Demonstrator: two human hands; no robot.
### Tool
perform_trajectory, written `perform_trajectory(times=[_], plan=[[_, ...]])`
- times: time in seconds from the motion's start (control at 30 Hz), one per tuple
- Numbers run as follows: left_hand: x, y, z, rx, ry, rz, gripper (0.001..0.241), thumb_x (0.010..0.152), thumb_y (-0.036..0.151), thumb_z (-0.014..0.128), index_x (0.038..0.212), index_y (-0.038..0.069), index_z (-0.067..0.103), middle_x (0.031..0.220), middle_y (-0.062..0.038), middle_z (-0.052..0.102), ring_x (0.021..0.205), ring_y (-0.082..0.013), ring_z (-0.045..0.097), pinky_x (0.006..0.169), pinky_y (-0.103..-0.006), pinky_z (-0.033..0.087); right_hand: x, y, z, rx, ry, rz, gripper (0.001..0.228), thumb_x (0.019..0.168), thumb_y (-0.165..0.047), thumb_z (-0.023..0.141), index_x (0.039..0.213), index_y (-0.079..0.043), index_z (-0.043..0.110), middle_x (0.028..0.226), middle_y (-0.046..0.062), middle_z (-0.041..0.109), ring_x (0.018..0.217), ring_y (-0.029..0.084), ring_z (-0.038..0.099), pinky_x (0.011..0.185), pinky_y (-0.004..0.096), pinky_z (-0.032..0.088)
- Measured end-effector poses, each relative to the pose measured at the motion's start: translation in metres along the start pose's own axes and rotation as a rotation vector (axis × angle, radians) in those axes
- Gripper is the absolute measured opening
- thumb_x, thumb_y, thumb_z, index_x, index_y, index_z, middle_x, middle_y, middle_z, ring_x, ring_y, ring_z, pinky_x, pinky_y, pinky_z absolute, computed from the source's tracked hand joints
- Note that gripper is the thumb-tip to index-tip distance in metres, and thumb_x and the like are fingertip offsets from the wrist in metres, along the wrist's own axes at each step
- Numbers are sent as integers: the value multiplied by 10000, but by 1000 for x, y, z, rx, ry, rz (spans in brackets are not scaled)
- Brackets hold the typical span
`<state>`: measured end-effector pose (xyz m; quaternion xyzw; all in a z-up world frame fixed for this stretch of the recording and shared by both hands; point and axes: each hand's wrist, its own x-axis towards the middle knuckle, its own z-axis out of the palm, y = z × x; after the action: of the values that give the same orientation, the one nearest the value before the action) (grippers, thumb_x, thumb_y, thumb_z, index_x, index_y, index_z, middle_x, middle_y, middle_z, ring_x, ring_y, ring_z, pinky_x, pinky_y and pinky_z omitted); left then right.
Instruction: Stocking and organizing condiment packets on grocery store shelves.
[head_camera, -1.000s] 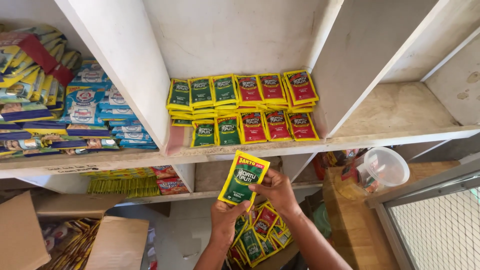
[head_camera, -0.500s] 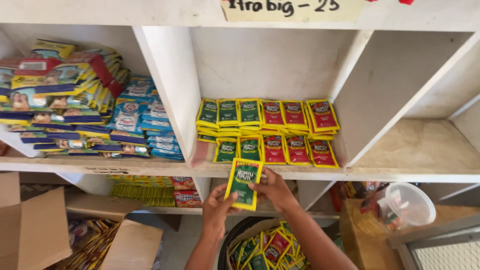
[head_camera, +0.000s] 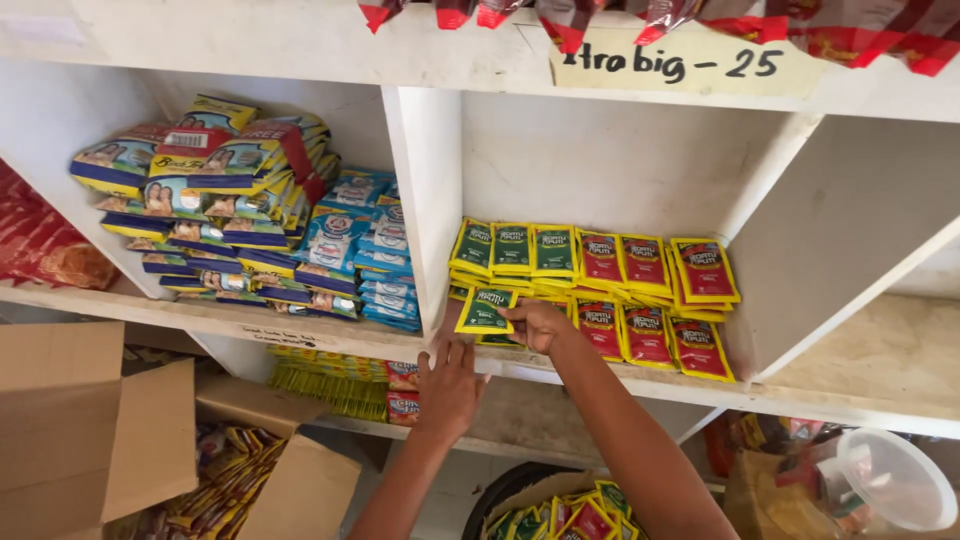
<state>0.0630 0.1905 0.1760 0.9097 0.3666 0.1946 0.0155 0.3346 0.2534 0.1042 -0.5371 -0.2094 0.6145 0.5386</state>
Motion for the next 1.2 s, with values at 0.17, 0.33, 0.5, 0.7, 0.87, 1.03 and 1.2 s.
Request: perform_trajectory(times=[0.17, 0.33, 0.5, 0.7, 0.87, 1.03, 1.2], plan=[[-7, -6, -6, 16, -19, 23, 683, 853, 345, 731, 1398, 7, 497, 1369, -135, 499, 1321, -307, 422, 996, -649, 340, 40, 10, 7, -90, 4, 73, 297, 862, -110, 780, 1125, -163, 651, 999, -21, 729, 870, 151, 674, 757, 367, 560], [-8, -11, -8, -54, -40, 34, 672, 841, 296, 752, 1384, -10, 501, 1418, -138, 489, 1339, -307, 413, 988, -650, 334, 17, 0, 52, -92, 97, 17, 416, 810, -20, 756, 1152, -236, 661, 1014, 17, 736, 909, 216, 711, 776, 412, 609], [-4, -13, -8, -189, -58, -14, 445, 957, 228, 657, 1325, -7, 574, 1327, -161, 557, 1327, -329, 499, 1084, -527, 397, 57, 17, 43, -267, 152, 26, 319, 822, 0, 781, 1113, -54, 663, 1010, 120, 729, 869, 285, 717, 716, 459, 608], [26, -23, 30, -212, 0, 62, 576, 1053, 389, 516, 1400, -71, 500, 1463, -274, 457, 1402, -450, 404, 1163, -528, 322, 35, -2, 67, -270, 233, 38, 243, 867, -15, 779, 1001, -79, 587, 883, 73, 647, 765, 243, 646, 669, 441, 578], [43, -13, 26, -125, -169, 14, 759, 1027, 565, 426, 1455, -62, 428, 1557, -301, 338, 1440, -466, 308, 1161, -531, 268, 89, 17, 41, -248, 128, 31, 235, 843, -2, 760, 1009, -99, 624, 862, 58, 642, 739, 222, 609, 649, 425, 555], [55, -13, 18, -111, -311, -49, 836, 1012, 646, 381, 1464, -56, 421, 1556, -301, 345, 1448, -456, 313, 1179, -521, 267, 37, -8, 64, -405, 196, -14, 279, 867, -66, 824, 1109, -70, 685, 969, 98, 720, 851, 280, 716, 740, 460, 612], [63, -13, 21, -41, -408, -66, 862, 1014, 691, 337, 1414, -55, 498, 1527, -284, 415, 1419, -432, 397, 1187, -500, 315, -40, -48, 96, -1355, 499, -301, 235, 899, -227, 723, 1110, -199, 821, 1131, 143, 768, 1035, 313, 727, 908, 446, 580]])
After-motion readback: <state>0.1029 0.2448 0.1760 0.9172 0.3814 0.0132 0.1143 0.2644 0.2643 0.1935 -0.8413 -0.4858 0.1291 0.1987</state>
